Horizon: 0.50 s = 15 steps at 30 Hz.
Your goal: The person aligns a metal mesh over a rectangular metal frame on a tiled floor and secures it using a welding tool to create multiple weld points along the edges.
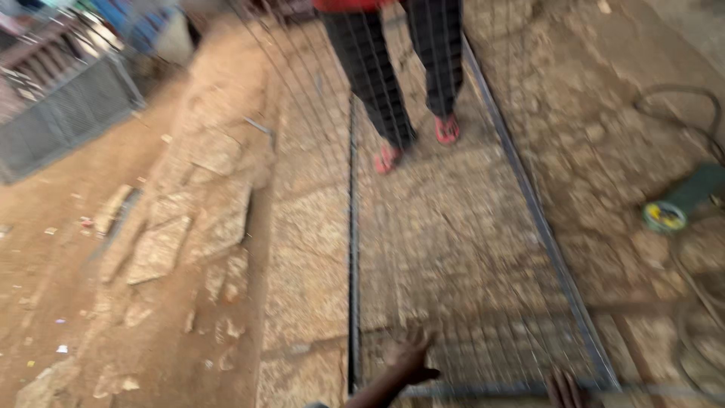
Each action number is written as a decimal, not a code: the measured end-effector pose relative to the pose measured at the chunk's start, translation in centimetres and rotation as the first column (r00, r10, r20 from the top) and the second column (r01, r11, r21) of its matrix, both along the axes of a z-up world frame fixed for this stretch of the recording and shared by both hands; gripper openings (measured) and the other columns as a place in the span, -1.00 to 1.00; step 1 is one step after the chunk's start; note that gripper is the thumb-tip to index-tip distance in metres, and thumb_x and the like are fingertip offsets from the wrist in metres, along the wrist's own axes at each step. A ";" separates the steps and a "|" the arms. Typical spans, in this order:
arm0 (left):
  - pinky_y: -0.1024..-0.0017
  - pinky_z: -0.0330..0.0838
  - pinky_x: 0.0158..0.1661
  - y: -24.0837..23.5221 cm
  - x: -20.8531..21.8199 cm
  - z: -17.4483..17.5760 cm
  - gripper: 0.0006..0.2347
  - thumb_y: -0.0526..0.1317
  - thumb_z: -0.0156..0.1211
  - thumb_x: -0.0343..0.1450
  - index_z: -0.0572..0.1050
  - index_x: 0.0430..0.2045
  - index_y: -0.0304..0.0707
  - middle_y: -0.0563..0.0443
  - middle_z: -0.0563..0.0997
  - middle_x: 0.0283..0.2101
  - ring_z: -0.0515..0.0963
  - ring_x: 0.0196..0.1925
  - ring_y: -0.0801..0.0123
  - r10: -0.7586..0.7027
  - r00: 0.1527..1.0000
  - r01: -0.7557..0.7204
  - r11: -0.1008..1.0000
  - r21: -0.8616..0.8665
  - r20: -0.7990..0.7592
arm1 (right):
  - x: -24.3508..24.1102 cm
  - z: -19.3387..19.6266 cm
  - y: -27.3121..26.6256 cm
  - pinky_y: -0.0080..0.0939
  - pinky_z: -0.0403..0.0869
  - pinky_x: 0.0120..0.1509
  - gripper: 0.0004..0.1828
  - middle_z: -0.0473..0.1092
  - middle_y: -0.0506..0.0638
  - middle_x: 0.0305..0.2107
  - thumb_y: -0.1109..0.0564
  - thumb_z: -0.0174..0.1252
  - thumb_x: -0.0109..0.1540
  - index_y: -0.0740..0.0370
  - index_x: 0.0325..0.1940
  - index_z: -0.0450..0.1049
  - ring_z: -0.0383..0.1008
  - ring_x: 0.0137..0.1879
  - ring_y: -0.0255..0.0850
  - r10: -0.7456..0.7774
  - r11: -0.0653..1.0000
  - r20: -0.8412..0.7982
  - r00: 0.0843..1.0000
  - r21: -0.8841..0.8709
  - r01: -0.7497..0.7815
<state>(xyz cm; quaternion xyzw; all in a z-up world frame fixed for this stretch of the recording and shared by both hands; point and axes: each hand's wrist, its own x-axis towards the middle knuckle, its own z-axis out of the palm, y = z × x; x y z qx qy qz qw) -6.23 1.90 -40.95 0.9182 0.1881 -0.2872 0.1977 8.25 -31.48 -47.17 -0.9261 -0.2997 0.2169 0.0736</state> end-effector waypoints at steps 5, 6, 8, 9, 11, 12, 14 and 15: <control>-0.64 -0.12 0.28 0.9 -5.7 -12.0 -0.35 0.16 -0.07 0.51 -0.04 0.48 -0.02 -0.15 -0.09 0.58 -0.03 0.55 -0.21 -0.155 0.985 0.170 0.920 0.353 -0.072 | -0.6 -2.4 -0.9 0.57 -0.09 0.57 0.40 -0.40 -0.02 0.56 -0.31 0.46 -0.06 0.03 0.61 -0.25 -0.42 0.67 -0.05 0.076 0.995 0.056 0.996 0.053 -0.079; -0.69 -0.07 0.25 1.5 -6.1 -13.5 -0.46 0.07 -0.16 0.57 -0.02 0.47 0.01 -0.15 -0.11 0.58 -0.11 0.56 -0.25 -0.242 0.964 0.267 0.865 0.425 -0.112 | -0.2 -3.0 -1.0 0.56 -0.09 0.55 0.36 -0.42 -0.03 0.58 -0.30 0.44 0.00 0.05 0.60 -0.29 -0.44 0.68 -0.04 0.086 0.994 0.005 0.996 -0.071 -0.085; -0.37 0.21 0.26 2.5 -7.1 -15.5 -0.37 0.08 -0.09 0.53 -0.07 0.52 0.02 -0.22 -0.07 0.58 -0.06 0.54 -0.39 -0.049 0.999 0.043 0.945 0.325 0.009 | 0.0 -4.3 -1.2 0.64 -0.09 0.51 0.33 -0.34 0.05 0.56 -0.28 0.44 -0.02 0.11 0.58 -0.22 -0.37 0.67 0.00 0.085 0.996 0.042 0.996 0.027 -0.086; -0.41 0.25 0.22 3.1 -7.7 -15.8 -0.25 0.17 0.08 0.41 -0.05 0.51 0.02 -0.30 0.03 0.50 0.01 0.48 -0.33 -0.200 0.961 0.108 0.907 0.406 0.191 | 0.1 -4.8 -1.2 0.64 -0.08 0.51 0.33 -0.30 0.09 0.56 -0.29 0.44 -0.04 0.11 0.59 -0.19 -0.33 0.67 0.03 0.090 0.995 0.055 0.994 0.033 -0.091; -0.26 0.32 0.21 3.2 -8.2 -15.6 -0.27 0.23 0.17 0.39 0.03 0.46 0.18 -0.22 0.13 0.50 0.09 0.48 -0.35 0.105 0.992 -0.113 0.987 0.114 0.070 | 0.1 -5.5 -1.4 0.61 -0.09 0.53 0.31 -0.25 0.10 0.58 -0.26 0.41 0.00 0.11 0.64 -0.17 -0.28 0.68 0.03 0.113 0.991 0.104 0.988 0.055 -0.119; -0.19 0.36 0.24 3.1 -8.5 -15.0 -0.24 0.22 0.21 0.33 0.07 0.45 0.20 -0.15 0.21 0.48 0.20 0.51 -0.17 0.135 0.987 -0.139 0.989 0.040 0.085 | -0.1 -5.6 -1.7 0.60 -0.09 0.54 0.30 -0.23 0.10 0.58 -0.26 0.40 0.01 0.11 0.65 -0.16 -0.27 0.69 0.03 0.106 0.991 0.094 0.990 0.076 -0.113; -0.24 0.19 0.31 3.4 -7.1 -13.4 -0.19 0.17 0.35 0.30 0.07 0.46 0.20 -0.10 0.24 0.44 0.22 0.46 -0.07 0.008 0.999 -0.015 0.986 0.166 0.043 | 1.0 -5.5 -1.3 0.64 -0.12 0.49 0.30 -0.24 0.13 0.56 -0.29 0.40 0.03 0.12 0.64 -0.16 -0.29 0.66 0.05 0.107 0.991 0.085 0.991 0.068 -0.113; -0.24 0.19 0.29 3.3 -7.1 -12.7 -0.19 0.20 0.36 0.29 0.09 0.44 0.17 -0.13 0.26 0.42 0.24 0.43 -0.11 -0.016 0.998 0.005 0.984 0.176 0.060 | 0.7 -5.5 -1.2 0.66 -0.13 0.47 0.29 -0.25 0.14 0.56 -0.30 0.40 0.04 0.13 0.63 -0.17 -0.30 0.65 0.06 0.114 0.991 0.074 0.991 0.066 -0.119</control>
